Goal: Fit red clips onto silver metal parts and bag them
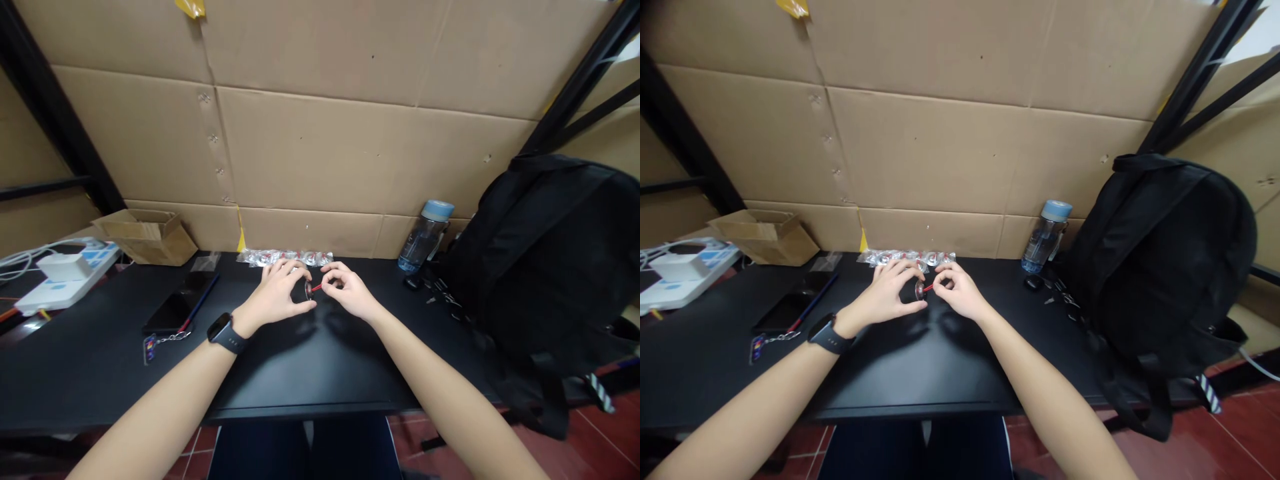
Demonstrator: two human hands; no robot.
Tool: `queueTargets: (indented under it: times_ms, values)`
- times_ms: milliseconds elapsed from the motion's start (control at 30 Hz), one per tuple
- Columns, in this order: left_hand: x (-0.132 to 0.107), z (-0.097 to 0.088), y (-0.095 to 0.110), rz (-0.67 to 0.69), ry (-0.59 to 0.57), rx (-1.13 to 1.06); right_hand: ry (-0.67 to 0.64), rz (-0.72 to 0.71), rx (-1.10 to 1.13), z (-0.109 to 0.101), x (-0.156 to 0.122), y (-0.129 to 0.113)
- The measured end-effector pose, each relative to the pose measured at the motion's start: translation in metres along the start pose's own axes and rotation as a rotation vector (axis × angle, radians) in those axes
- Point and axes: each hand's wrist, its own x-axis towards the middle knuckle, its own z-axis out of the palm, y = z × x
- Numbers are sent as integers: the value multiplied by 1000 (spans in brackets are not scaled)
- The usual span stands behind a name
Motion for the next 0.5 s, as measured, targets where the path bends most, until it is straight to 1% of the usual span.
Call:
queueTargets:
  times_ms: [100, 200, 333, 433, 500]
  values:
    - [-2, 0, -9, 7, -71, -18, -28, -56, -127, -2, -1, 1]
    - [-5, -2, -22, 8, -189, -10, -87, -102, -261, -2, -2, 5]
    - [-8, -7, -45, -75, -369, 76, -195, -106, -382, -2, -3, 12]
    - [-9, -12, -58, -141, -433, 124, -231, -112, -401, -5, -3, 15]
    - [-9, -13, -62, -163, -460, 142, -240, -113, -403, -11, -2, 17]
